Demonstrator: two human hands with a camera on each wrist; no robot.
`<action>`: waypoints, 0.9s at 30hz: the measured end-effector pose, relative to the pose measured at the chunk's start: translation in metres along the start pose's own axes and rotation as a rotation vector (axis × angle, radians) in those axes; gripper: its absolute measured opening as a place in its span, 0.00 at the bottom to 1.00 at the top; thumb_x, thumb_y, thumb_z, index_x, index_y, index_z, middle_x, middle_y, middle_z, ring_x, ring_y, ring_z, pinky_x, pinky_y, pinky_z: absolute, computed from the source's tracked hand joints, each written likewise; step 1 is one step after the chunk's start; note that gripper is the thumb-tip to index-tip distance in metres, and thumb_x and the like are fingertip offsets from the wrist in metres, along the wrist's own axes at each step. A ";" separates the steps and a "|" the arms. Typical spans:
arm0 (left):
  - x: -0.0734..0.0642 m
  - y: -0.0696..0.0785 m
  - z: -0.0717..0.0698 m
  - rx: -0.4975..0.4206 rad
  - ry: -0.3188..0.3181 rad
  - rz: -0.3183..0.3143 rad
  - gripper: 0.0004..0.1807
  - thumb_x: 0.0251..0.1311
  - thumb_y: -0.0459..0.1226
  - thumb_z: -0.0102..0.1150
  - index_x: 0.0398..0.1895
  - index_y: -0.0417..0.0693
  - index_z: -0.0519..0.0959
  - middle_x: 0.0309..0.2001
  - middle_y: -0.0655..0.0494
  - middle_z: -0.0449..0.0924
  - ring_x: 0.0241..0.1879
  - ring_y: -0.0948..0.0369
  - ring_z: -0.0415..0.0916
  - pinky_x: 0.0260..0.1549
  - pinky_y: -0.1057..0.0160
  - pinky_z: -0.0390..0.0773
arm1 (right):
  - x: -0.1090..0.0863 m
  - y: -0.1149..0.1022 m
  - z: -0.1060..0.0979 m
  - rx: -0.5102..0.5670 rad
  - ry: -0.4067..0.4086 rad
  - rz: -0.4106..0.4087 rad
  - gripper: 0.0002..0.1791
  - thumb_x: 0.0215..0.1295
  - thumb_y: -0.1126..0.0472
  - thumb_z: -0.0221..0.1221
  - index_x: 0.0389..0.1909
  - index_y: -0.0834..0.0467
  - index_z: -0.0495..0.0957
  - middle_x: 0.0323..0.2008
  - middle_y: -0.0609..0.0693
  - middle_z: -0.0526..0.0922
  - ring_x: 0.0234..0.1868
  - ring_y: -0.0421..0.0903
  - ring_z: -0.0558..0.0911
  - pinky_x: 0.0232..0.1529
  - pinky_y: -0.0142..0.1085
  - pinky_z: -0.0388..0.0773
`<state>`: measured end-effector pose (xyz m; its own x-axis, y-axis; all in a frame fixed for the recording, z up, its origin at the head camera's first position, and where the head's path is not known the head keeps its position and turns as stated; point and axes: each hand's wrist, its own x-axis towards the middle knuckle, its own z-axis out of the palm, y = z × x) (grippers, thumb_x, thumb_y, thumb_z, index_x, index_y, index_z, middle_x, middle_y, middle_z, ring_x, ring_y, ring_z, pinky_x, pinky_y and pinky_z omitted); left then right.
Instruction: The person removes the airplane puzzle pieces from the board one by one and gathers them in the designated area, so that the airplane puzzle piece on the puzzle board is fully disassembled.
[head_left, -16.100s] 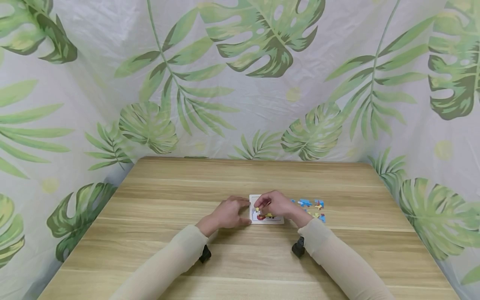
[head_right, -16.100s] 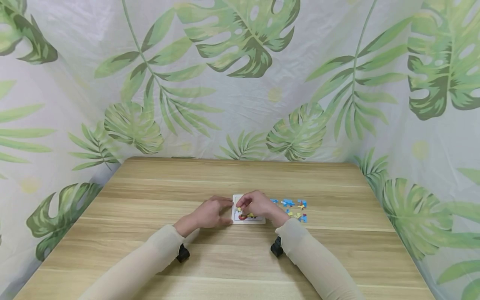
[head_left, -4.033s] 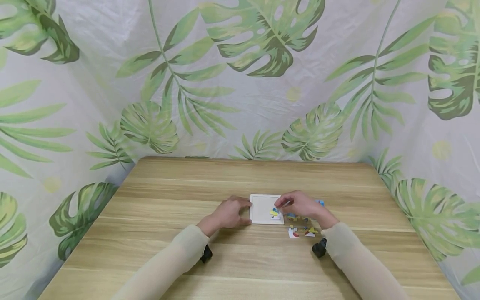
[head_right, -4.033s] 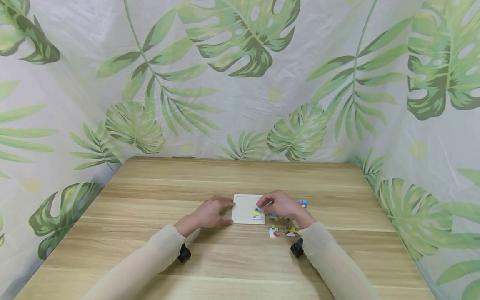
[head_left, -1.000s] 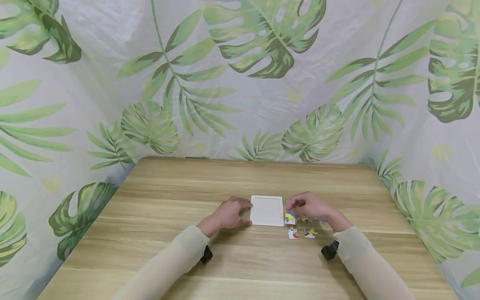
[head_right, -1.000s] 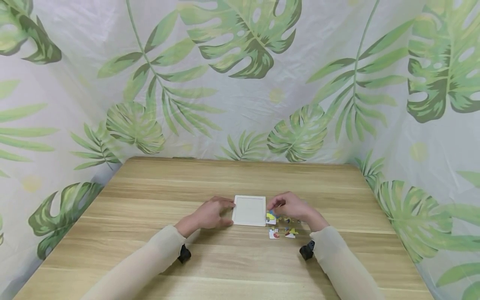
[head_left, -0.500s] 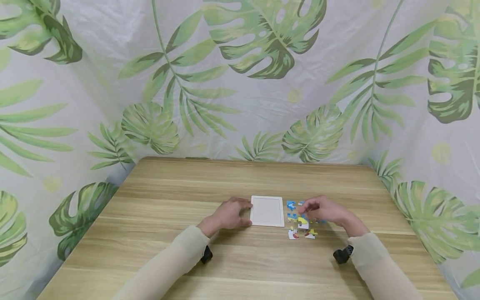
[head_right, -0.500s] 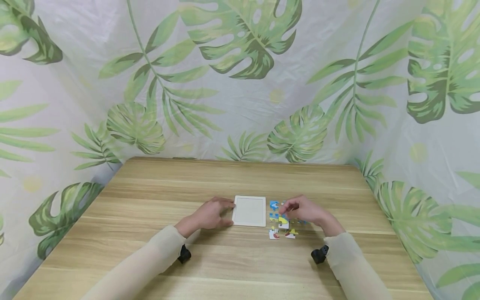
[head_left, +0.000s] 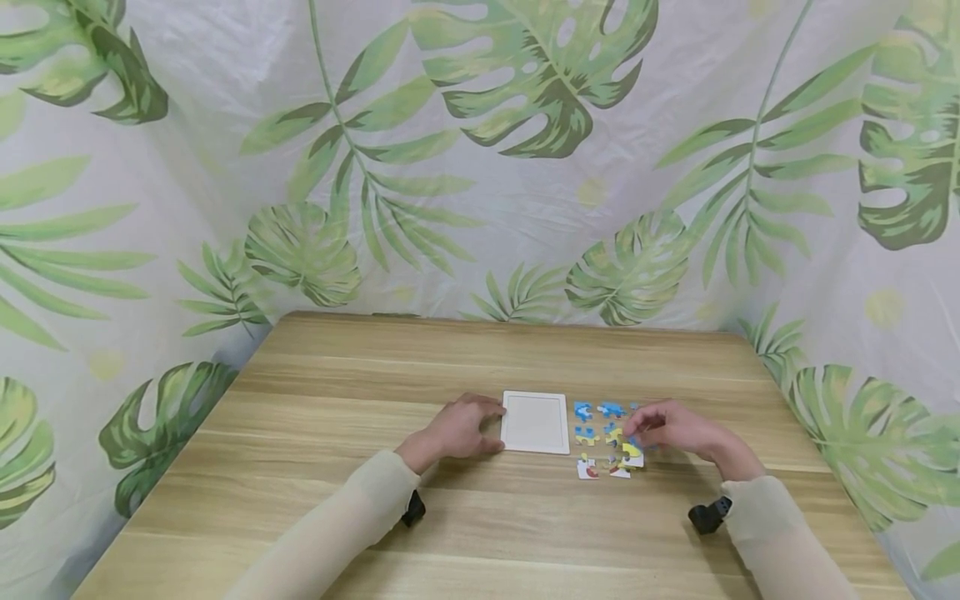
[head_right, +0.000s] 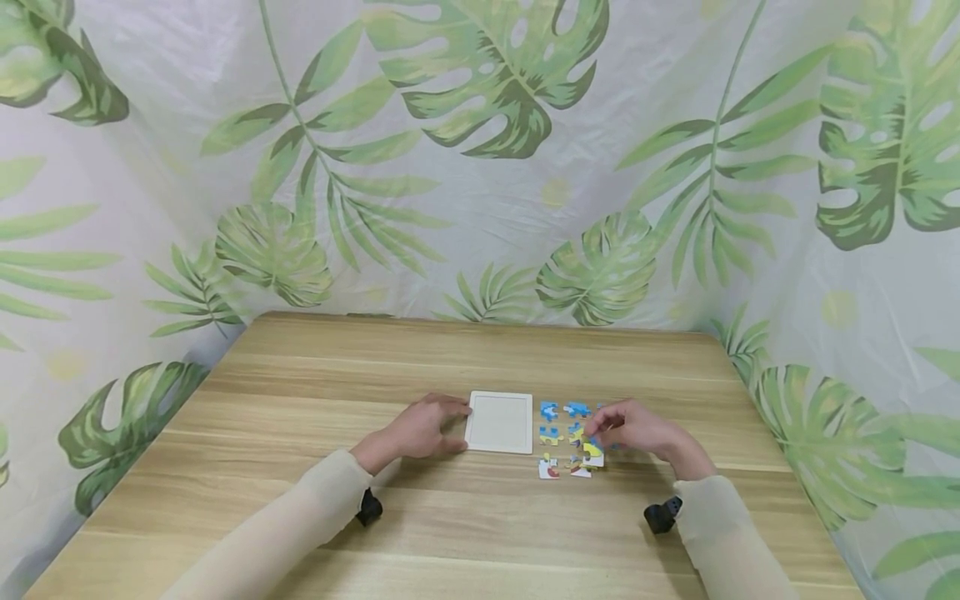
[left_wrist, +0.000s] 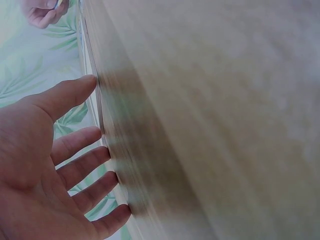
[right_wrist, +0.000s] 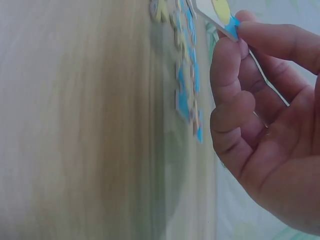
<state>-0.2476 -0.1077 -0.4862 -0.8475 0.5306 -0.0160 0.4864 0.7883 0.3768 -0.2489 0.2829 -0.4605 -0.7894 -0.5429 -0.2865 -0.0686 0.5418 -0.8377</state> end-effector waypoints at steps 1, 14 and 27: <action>0.000 0.000 0.000 0.000 0.001 0.001 0.31 0.56 0.50 0.71 0.62 0.48 0.78 0.65 0.49 0.78 0.67 0.45 0.71 0.65 0.44 0.72 | -0.001 0.002 -0.001 0.005 0.002 0.003 0.13 0.67 0.63 0.61 0.48 0.65 0.81 0.49 0.62 0.83 0.38 0.44 0.78 0.34 0.36 0.78; 0.000 0.000 0.001 -0.004 -0.005 -0.007 0.31 0.56 0.50 0.71 0.62 0.48 0.78 0.65 0.50 0.77 0.67 0.45 0.70 0.65 0.43 0.72 | -0.009 0.021 -0.006 -0.025 -0.007 0.000 0.09 0.68 0.63 0.60 0.44 0.62 0.83 0.43 0.56 0.86 0.28 0.40 0.73 0.26 0.33 0.74; 0.001 -0.001 0.002 -0.001 0.003 0.011 0.31 0.56 0.49 0.71 0.62 0.48 0.78 0.64 0.50 0.78 0.67 0.46 0.71 0.66 0.46 0.71 | -0.009 0.027 -0.005 -0.036 0.013 -0.002 0.10 0.65 0.65 0.62 0.45 0.64 0.84 0.48 0.61 0.85 0.33 0.39 0.76 0.29 0.31 0.74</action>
<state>-0.2490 -0.1077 -0.4881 -0.8425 0.5386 -0.0094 0.4956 0.7819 0.3782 -0.2464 0.3058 -0.4776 -0.7970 -0.5358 -0.2789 -0.0918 0.5638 -0.8208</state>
